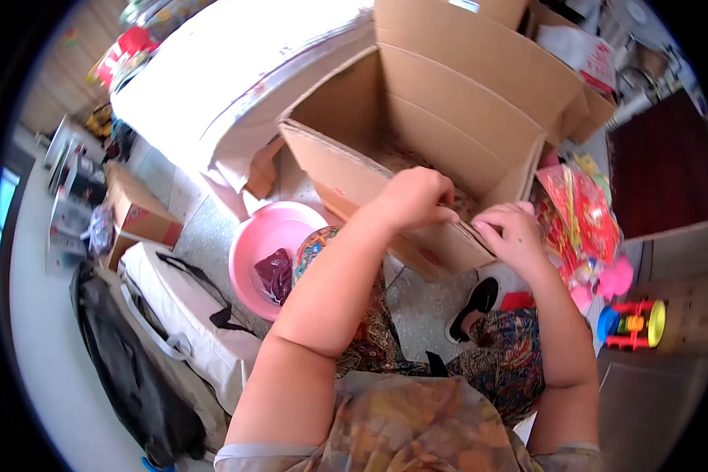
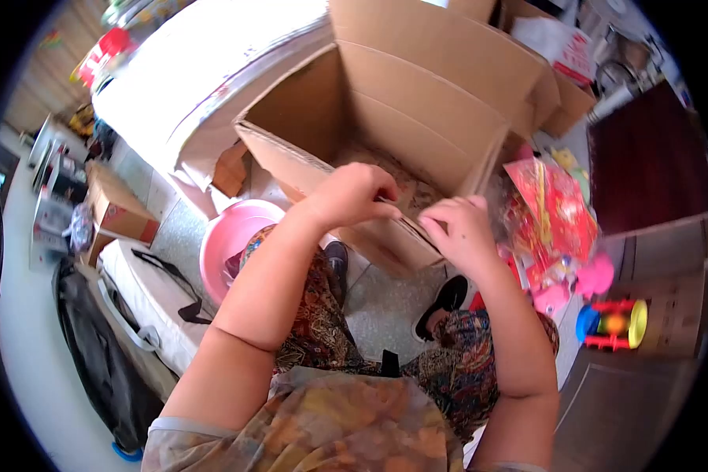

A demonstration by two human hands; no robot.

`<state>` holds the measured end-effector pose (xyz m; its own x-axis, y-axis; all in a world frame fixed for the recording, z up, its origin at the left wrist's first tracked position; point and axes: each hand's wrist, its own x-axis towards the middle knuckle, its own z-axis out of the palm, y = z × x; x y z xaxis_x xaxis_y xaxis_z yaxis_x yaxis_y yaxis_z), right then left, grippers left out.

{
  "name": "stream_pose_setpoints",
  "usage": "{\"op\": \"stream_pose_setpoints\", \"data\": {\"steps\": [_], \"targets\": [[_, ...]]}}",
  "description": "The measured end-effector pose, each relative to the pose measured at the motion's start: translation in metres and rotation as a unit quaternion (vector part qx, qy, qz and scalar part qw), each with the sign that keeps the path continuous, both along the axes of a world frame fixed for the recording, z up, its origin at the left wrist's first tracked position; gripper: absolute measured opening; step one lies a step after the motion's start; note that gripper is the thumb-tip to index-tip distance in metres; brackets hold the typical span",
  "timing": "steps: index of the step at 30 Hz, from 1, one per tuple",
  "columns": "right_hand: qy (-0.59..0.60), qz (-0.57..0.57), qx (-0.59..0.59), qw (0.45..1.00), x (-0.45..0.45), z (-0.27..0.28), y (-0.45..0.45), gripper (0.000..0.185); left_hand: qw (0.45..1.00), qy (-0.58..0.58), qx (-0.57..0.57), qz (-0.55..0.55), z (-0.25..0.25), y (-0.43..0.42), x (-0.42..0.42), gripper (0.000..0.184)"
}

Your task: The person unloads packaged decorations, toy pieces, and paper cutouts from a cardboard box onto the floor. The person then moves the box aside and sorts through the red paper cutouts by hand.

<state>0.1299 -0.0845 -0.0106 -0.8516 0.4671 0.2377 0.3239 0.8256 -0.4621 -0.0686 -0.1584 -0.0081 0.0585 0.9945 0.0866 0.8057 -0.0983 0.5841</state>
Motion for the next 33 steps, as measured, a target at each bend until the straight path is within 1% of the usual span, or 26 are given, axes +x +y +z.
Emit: {"op": "stream_pose_setpoints", "data": {"steps": [2, 3, 5, 6, 9, 12, 13, 14, 15, 16, 17, 18, 20, 21, 23, 24, 26, 30, 33], "targets": [[-0.006, -0.019, 0.033, 0.999, -0.002, -0.008, 0.005, 0.014, 1.000, 0.005, 0.007, 0.014, -0.004, 0.000, -0.001, 0.030], [-0.005, -0.006, 0.037, 0.999, -0.003, -0.007, 0.005, 0.014, 1.000, -0.003, 0.007, 0.009, -0.005, -0.001, -0.001, 0.030], [-0.022, -0.004, -0.027, 0.999, -0.003, -0.003, 0.002, 0.015, 1.000, -0.012, 0.009, 0.012, -0.005, -0.001, -0.002, 0.030], [-0.023, 0.022, -0.032, 0.999, -0.003, 0.000, 0.000, 0.016, 1.000, -0.011, 0.005, 0.009, -0.005, -0.001, -0.002, 0.030], [-0.050, 0.027, -0.035, 0.998, -0.002, 0.003, -0.001, 0.016, 1.000, -0.019, 0.003, 0.020, -0.008, 0.000, -0.003, 0.028], [-0.074, 0.025, -0.050, 0.996, -0.004, 0.005, 0.001, 0.016, 1.000, -0.007, 0.027, 0.014, -0.010, -0.002, -0.002, 0.027], [-0.075, 0.027, -0.049, 0.996, -0.004, 0.007, -0.001, 0.016, 0.998, -0.002, 0.066, 0.019, -0.011, -0.003, -0.002, 0.026], [-0.080, 0.020, -0.022, 0.996, -0.005, 0.010, -0.004, 0.016, 0.994, 0.002, 0.105, 0.025, -0.012, -0.004, -0.001, 0.025], [-0.085, 0.013, 0.004, 0.996, -0.007, 0.011, -0.007, 0.016, 0.994, 0.002, 0.106, 0.027, -0.012, -0.006, -0.002, 0.025], [-0.085, 0.015, 0.006, 0.996, -0.008, 0.010, -0.010, 0.016, 0.990, 0.009, 0.138, 0.042, -0.011, -0.007, -0.002, 0.025], [-0.080, 0.002, 0.032, 0.996, -0.010, 0.008, -0.013, 0.015, 0.984, 0.016, 0.169, 0.057, -0.010, -0.009, -0.003, 0.026], [-0.073, -0.010, 0.058, 0.996, -0.011, 0.006, -0.016, 0.014, 0.984, 0.016, 0.169, 0.058, -0.009, -0.011, -0.003, 0.026], [-0.078, -0.010, 0.074, 0.994, -0.012, 0.004, -0.017, 0.012, 0.977, 0.025, 0.187, 0.095, -0.007, -0.016, -0.004, 0.021], [-0.082, -0.009, 0.088, 0.993, -0.012, 0.004, -0.017, 0.011, 0.977, 0.026, 0.187, 0.095, -0.006, -0.018, -0.006, 0.021], [-0.079, -0.010, 0.091, 0.993, -0.012, 0.002, -0.017, 0.010, 0.982, 0.054, 0.145, 0.108, -0.005, -0.022, -0.010, 0.016], [-0.077, -0.010, 0.093, 0.993, -0.013, 0.001, -0.016, 0.010, 0.982, 0.055, 0.146, 0.109, -0.006, -0.023, -0.011, 0.016], [-0.077, -0.013, 0.094, 0.993, -0.014, 0.001, -0.016, 0.010, 0.974, 0.093, 0.166, 0.123, -0.008, -0.026, -0.013, 0.012], [-0.077, -0.025, 0.101, 0.992, -0.014, -0.002, -0.016, 0.010, 0.971, 0.106, 0.178, 0.117, -0.010, -0.034, -0.017, 0.012], [-0.085, -0.049, 0.094, 0.991, -0.015, -0.002, -0.017, 0.010, 0.975, 0.130, 0.152, 0.097, -0.007, -0.038, -0.019, 0.017]]}}
